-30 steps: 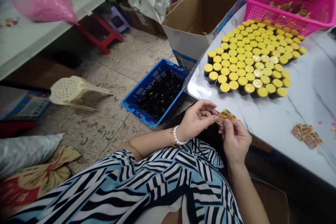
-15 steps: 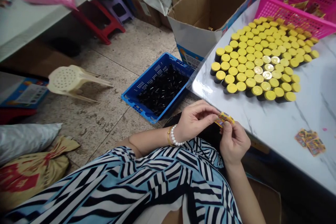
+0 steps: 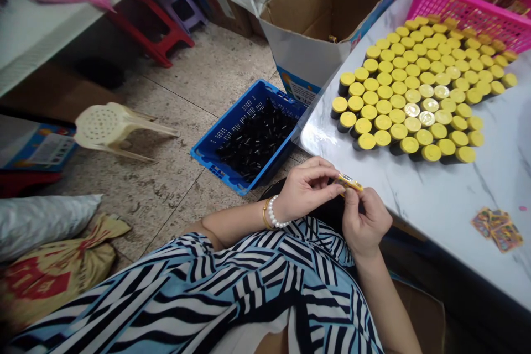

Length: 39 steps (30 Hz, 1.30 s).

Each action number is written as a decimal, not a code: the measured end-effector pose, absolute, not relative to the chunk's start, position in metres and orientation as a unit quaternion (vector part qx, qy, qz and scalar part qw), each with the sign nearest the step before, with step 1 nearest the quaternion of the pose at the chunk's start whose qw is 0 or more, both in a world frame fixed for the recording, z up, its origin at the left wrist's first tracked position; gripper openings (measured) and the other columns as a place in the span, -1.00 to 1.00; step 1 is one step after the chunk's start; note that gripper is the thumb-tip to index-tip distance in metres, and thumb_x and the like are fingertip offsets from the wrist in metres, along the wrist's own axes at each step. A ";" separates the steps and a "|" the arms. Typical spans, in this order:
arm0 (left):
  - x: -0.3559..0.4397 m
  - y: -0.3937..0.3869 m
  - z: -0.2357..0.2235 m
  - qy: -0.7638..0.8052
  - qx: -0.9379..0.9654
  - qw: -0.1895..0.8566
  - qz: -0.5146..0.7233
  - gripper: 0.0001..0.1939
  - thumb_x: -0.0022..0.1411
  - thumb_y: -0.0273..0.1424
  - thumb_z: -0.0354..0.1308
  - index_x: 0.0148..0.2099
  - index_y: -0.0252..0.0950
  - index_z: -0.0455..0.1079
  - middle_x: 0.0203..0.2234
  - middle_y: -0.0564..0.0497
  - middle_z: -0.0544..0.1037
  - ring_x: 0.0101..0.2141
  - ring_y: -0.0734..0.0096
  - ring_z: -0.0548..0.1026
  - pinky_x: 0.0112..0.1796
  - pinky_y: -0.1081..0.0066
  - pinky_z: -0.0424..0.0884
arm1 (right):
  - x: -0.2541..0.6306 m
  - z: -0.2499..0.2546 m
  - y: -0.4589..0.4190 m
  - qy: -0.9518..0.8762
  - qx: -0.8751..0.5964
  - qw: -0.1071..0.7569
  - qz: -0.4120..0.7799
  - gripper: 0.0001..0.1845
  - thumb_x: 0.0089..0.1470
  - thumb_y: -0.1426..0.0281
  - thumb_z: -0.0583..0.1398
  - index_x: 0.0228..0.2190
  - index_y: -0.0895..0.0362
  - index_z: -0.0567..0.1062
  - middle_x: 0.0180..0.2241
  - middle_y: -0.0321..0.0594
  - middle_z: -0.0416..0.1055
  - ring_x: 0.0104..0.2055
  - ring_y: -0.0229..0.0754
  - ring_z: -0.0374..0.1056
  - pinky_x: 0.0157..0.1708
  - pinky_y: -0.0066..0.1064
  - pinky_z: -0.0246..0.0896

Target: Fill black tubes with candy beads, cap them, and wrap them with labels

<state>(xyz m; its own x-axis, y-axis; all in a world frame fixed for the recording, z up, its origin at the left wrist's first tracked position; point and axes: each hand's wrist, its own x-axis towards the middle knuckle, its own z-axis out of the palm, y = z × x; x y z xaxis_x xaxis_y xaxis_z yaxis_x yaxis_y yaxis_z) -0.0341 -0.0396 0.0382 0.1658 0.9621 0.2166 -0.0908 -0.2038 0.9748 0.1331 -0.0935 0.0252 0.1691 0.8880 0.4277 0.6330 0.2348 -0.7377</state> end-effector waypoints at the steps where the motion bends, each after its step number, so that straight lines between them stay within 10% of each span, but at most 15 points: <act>1: -0.036 -0.038 0.036 0.385 0.569 0.510 0.518 -0.71 0.18 -0.22 0.49 -0.19 -0.35 0.67 -0.29 -0.06 0.57 -0.49 0.63 0.35 -0.47 0.53 0.32 | 0.133 0.026 -0.091 -0.653 -0.595 0.453 0.121 -0.80 0.29 0.39 0.29 -0.41 0.14 0.50 -0.49 -0.34 0.37 -0.46 -0.33 0.26 -0.38 -0.45 0.17; 12: -0.062 -0.026 0.046 0.403 0.366 0.753 0.371 -0.63 0.16 -0.17 0.47 -0.20 -0.41 0.62 -0.47 -0.02 0.63 -0.66 0.67 0.34 -0.63 0.57 0.14 | 0.143 0.051 -0.057 -0.736 -0.542 0.404 0.033 -0.88 0.26 0.32 0.31 -0.23 0.11 0.62 -0.37 -0.22 0.48 -0.35 -0.23 0.36 -0.29 -0.37 0.25; 18: -0.063 -0.015 0.037 0.365 0.231 0.824 0.366 -0.58 0.05 -0.27 0.55 -0.13 -0.43 0.61 -0.42 -0.03 0.66 -0.70 0.75 0.31 -0.68 0.62 0.08 | 0.164 0.053 -0.009 -0.713 -0.596 0.325 -0.172 -0.38 0.02 0.05 0.45 0.06 0.08 0.64 -0.09 0.03 0.45 0.00 0.16 0.36 0.12 0.11 0.22; 30: -0.050 -0.001 0.039 0.309 0.125 0.876 0.349 -0.72 0.05 -0.44 0.54 -0.22 -0.47 0.58 -0.40 -0.04 0.63 -0.65 0.82 0.22 -0.66 0.66 -0.08 | 0.152 0.063 -0.068 -0.450 -0.540 0.568 0.428 -0.50 0.10 0.21 0.41 0.07 0.04 0.57 -0.06 -0.12 0.55 -0.15 -0.12 0.53 -0.06 -0.14 0.54; 39: -0.035 -0.003 0.047 0.295 0.129 0.880 0.350 -0.69 0.04 -0.41 0.54 -0.22 -0.42 0.53 -0.39 0.01 0.60 -0.67 0.83 0.22 -0.68 0.65 -0.11 | 0.140 0.069 -0.073 -0.425 -0.585 0.590 0.361 -0.64 0.10 0.33 0.43 -0.06 0.14 0.62 -0.02 -0.08 0.62 0.02 -0.04 0.58 0.21 0.02 0.46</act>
<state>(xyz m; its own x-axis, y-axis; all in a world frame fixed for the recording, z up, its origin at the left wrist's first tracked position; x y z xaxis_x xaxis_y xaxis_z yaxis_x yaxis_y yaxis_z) -0.0349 -0.0030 0.0472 0.5806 0.6925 -0.4282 -0.5401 0.7211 0.4339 0.1400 -0.0730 0.0691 0.3794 0.9218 0.0793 0.0709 0.0565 -0.9959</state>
